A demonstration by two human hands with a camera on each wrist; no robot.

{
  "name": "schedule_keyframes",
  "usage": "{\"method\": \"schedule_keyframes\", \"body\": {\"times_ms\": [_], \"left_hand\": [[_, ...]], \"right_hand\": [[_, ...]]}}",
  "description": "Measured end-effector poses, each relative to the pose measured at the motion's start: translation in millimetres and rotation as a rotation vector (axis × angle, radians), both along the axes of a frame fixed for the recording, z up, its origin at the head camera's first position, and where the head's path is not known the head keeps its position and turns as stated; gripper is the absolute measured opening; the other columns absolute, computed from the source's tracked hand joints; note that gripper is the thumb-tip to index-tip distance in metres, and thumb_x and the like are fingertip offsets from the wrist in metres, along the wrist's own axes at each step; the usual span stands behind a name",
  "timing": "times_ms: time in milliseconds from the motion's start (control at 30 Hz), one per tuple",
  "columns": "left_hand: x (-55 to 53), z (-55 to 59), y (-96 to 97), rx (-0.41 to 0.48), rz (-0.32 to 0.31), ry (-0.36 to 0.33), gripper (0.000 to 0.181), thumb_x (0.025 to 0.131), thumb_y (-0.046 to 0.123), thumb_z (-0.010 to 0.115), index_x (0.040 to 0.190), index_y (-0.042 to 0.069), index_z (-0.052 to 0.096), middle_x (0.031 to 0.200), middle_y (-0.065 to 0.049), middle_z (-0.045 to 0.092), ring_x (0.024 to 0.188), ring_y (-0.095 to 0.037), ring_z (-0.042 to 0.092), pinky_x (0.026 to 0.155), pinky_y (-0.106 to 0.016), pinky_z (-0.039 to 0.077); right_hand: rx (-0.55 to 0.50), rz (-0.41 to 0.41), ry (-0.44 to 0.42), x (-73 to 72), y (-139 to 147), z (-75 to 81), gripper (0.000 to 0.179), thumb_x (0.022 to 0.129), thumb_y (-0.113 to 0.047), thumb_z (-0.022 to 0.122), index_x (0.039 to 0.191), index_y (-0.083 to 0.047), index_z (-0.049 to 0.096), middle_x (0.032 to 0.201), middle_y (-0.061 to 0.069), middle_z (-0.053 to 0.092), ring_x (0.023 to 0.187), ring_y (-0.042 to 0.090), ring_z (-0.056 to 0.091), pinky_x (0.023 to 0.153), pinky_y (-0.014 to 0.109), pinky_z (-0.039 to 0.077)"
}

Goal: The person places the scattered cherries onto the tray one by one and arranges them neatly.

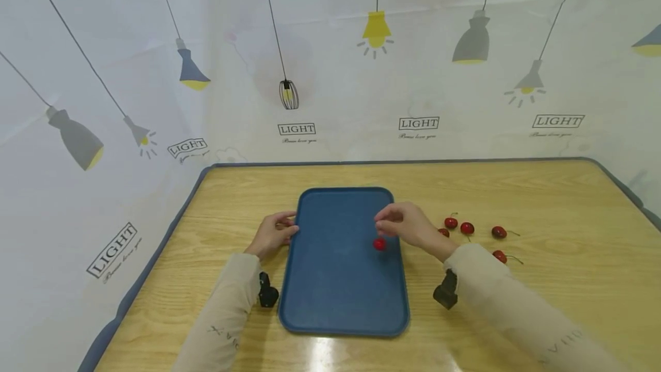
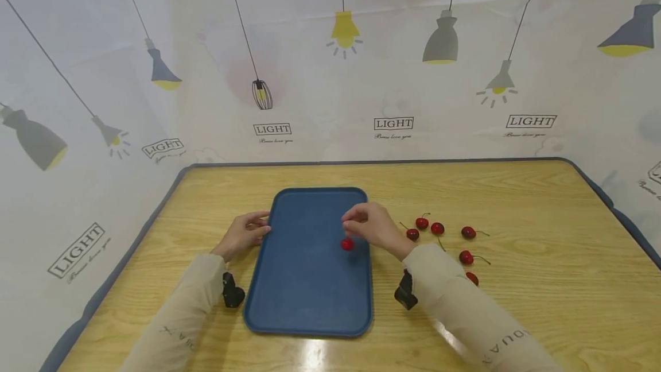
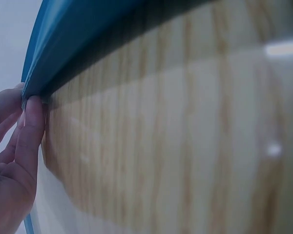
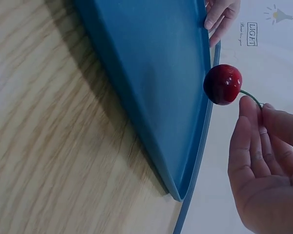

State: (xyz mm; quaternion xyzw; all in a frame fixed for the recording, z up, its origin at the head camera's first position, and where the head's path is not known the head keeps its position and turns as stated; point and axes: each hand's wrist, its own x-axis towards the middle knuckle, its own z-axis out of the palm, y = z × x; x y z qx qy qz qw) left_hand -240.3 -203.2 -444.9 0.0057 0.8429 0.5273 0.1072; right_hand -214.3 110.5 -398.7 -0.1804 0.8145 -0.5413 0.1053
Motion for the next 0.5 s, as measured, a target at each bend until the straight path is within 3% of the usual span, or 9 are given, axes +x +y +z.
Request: {"method": "schedule_keyframes", "body": {"times_ms": [267, 500], "left_hand": [[-0.9, -1.3, 0.4, 0.002, -0.002, 0.005, 0.044, 0.086, 0.005, 0.057, 0.128, 0.006, 0.047, 0.104, -0.016, 0.053, 0.082, -0.019, 0.058, 0.064, -0.031, 0.051], [-1.8, -1.4, 0.2, -0.007, -0.005, 0.008, 0.044, 0.086, 0.006, 0.058, 0.128, 0.004, 0.047, 0.105, -0.017, 0.053, 0.081, -0.019, 0.058, 0.064, -0.031, 0.051]], "right_hand": [[-0.017, -0.056, -0.074, -10.0, -22, 0.4, 0.014, 0.083, -0.002, 0.060, 0.094, 0.007, 0.061, 0.084, 0.012, 0.062, 0.075, 0.021, 0.063, 0.067, 0.033, 0.052], [0.017, -0.083, -0.057, -20.3, -38, 0.7, 0.010, 0.082, -0.004, 0.062, 0.089, 0.003, 0.063, 0.080, 0.011, 0.062, 0.070, 0.019, 0.064, 0.062, 0.031, 0.052]]}}
